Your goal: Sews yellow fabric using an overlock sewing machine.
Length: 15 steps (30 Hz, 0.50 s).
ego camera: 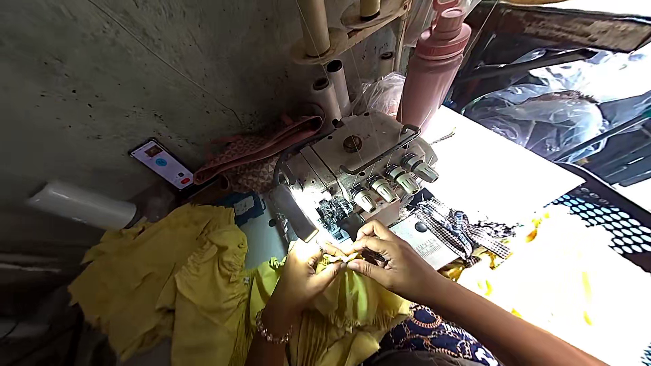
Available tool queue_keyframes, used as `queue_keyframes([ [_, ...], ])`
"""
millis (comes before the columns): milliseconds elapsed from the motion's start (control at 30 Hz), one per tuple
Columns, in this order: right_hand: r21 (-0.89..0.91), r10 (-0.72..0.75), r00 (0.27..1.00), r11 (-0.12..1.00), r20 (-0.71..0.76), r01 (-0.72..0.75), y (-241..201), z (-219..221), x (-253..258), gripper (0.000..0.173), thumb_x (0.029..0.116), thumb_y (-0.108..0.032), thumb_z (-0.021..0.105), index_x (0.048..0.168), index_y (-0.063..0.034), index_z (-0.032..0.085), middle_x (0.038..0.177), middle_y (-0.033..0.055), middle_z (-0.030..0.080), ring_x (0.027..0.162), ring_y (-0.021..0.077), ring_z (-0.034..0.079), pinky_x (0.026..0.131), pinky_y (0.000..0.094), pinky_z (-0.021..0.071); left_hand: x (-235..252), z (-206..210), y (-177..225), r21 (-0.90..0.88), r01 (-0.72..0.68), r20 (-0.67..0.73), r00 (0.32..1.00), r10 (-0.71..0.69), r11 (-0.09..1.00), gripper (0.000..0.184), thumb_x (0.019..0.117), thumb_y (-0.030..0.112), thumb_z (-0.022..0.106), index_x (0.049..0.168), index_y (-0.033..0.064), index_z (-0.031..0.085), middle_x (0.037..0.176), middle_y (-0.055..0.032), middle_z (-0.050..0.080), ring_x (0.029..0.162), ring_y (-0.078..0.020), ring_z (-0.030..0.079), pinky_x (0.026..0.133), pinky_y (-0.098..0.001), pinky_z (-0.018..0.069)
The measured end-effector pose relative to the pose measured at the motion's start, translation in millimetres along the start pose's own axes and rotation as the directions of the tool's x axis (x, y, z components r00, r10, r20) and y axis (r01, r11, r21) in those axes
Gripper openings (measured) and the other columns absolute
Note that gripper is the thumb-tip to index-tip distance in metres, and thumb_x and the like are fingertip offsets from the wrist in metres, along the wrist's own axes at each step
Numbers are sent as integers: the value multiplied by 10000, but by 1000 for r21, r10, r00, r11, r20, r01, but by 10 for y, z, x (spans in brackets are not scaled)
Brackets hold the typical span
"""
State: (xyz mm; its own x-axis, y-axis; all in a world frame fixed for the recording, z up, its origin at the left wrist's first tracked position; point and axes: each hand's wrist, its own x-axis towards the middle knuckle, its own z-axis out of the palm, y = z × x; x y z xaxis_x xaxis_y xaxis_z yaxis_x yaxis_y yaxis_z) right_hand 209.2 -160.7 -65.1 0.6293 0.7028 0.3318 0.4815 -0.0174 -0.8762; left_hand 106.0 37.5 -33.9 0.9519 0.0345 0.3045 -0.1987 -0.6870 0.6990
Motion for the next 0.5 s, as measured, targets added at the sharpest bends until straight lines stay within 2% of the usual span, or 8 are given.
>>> queue_keyframes([
  [133,-7,43,997,999,-61,-44,19,34,-71,336,901,-423,733,907,-88,706,940,-10,568,721,-63,468,601,78,379,-19,21,5,14,26,-23,999,-26,1000,88,856,266,730,883,190,763,915,81,718,943,-40,607,917,-327,409],
  [233,-104,-35,984,994,-173,17,62,99,-131,234,887,-323,719,892,-90,700,890,13,618,737,-9,539,624,120,439,31,-38,114,-18,141,32,990,-140,990,219,934,353,648,925,168,765,933,75,710,969,-39,606,938,-345,414],
  [300,-197,-121,967,977,-222,77,84,138,-142,196,884,-302,700,895,-107,704,873,22,657,758,56,599,643,191,484,99,-81,144,-43,213,70,975,-210,976,237,994,308,596,969,116,732,916,54,686,901,-6,616,865,-259,467],
  [367,-279,-212,948,950,-238,142,95,168,-142,167,891,-285,683,899,-119,702,858,26,685,774,89,636,654,213,508,168,-113,157,-53,252,120,962,-244,966,204,973,261,612,1017,91,717,877,60,683,800,33,616,757,-161,502],
  [400,-308,-247,938,937,-242,167,103,181,-141,156,895,-277,675,903,-124,705,853,28,693,781,95,643,663,209,508,198,-130,172,-29,275,153,951,-267,961,205,951,278,636,1003,99,720,846,71,674,762,39,603,721,-153,490],
  [500,-350,-304,921,913,-245,209,127,203,-164,146,924,-255,664,941,-125,727,863,38,706,815,111,657,701,204,517,264,-161,219,82,295,220,926,-307,952,243,930,335,672,878,105,728,784,53,660,746,7,587,721,-205,463],
])
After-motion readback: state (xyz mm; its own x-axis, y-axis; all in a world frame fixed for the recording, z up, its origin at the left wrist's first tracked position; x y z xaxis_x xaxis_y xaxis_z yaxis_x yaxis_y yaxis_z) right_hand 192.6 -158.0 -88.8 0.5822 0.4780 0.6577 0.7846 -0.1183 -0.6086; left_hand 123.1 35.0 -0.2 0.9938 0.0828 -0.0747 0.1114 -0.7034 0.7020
